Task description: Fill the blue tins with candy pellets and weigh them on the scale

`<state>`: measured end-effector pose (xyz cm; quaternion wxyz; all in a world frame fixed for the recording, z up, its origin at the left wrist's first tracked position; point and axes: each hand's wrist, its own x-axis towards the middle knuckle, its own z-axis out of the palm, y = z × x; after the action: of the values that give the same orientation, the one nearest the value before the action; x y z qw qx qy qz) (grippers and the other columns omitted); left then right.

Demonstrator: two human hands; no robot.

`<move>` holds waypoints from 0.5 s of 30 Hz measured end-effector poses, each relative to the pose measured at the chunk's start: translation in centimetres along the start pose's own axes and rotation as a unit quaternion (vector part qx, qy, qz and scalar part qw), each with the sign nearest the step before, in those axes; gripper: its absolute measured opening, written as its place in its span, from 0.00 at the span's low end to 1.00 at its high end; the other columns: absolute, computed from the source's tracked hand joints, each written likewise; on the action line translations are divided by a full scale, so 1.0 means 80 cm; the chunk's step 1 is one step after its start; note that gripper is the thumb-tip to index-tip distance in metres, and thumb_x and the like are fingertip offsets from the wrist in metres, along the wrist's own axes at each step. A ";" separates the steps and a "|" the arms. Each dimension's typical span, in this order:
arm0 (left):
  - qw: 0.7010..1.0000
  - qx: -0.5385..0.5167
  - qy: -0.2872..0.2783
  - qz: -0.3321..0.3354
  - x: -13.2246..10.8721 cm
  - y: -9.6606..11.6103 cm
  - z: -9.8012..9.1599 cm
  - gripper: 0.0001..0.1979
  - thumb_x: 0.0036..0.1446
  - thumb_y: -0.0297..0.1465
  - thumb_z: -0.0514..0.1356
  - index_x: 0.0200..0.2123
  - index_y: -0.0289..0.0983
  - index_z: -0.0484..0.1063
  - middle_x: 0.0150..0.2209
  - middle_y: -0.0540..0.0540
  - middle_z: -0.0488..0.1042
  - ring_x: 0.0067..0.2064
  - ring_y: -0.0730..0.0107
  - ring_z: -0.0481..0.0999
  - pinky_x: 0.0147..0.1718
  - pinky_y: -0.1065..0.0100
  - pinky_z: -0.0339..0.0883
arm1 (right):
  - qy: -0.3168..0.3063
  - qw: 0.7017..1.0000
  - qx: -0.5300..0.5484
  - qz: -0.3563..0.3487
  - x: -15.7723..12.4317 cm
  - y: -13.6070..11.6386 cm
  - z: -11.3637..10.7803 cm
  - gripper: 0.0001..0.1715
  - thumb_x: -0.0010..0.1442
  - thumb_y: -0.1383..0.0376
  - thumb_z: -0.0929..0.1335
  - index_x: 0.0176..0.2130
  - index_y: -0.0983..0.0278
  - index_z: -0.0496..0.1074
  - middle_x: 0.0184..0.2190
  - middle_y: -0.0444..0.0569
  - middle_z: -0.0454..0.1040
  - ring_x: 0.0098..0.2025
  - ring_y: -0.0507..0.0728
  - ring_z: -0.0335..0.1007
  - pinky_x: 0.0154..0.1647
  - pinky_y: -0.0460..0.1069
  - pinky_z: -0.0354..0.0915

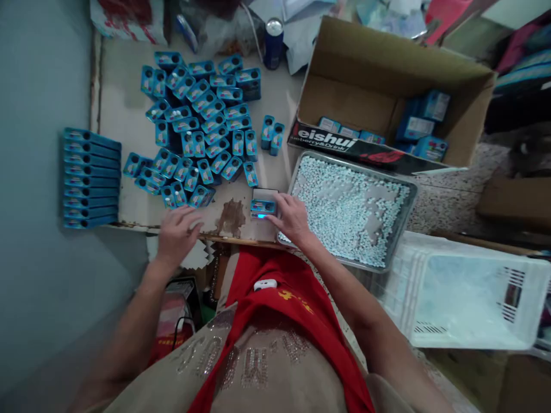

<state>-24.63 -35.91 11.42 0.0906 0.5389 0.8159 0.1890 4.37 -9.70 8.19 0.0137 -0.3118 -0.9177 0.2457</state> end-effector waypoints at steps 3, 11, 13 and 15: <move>0.998 -0.045 -0.048 -0.002 -0.021 0.036 0.057 0.12 0.74 0.34 0.59 0.51 0.40 0.83 0.54 0.36 0.83 0.60 0.47 0.82 0.63 0.46 0.75 | 0.116 0.989 0.001 0.092 -0.045 0.070 -0.012 0.34 0.77 0.49 0.66 0.71 0.65 0.72 0.65 0.65 0.74 0.67 0.73 0.68 0.72 0.67 0.64; 0.987 -0.029 -0.148 0.059 -0.012 -0.017 0.172 0.35 0.67 0.46 0.67 0.69 0.32 0.72 0.75 0.24 0.66 0.79 0.31 0.61 0.77 0.32 0.54 | 0.004 0.987 -0.104 0.123 -0.148 0.199 0.040 0.52 0.72 0.36 0.68 0.79 0.64 0.62 0.82 0.70 0.46 0.83 0.82 0.41 0.77 0.75 0.53; 0.975 -0.009 -0.198 0.102 -0.013 -0.038 0.187 0.37 0.65 0.47 0.69 0.70 0.33 0.72 0.77 0.24 0.62 0.81 0.27 0.56 0.78 0.27 0.47 | -0.022 0.987 -0.125 0.094 -0.159 0.200 0.061 0.53 0.72 0.35 0.68 0.80 0.61 0.61 0.83 0.68 0.43 0.84 0.82 0.38 0.78 0.76 0.49; 0.969 0.008 -0.214 0.122 -0.018 -0.052 0.196 0.38 0.65 0.48 0.68 0.72 0.34 0.72 0.78 0.25 0.61 0.81 0.26 0.54 0.78 0.25 0.44 | -0.011 0.987 -0.139 0.084 -0.157 0.200 0.076 0.54 0.72 0.35 0.68 0.81 0.61 0.61 0.83 0.67 0.42 0.83 0.83 0.36 0.78 0.78 0.47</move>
<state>-22.05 -35.33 -4.68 0.2350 0.6633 0.7068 0.0726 22.45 -8.71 -2.87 -0.0604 -0.3836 -0.9137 0.1196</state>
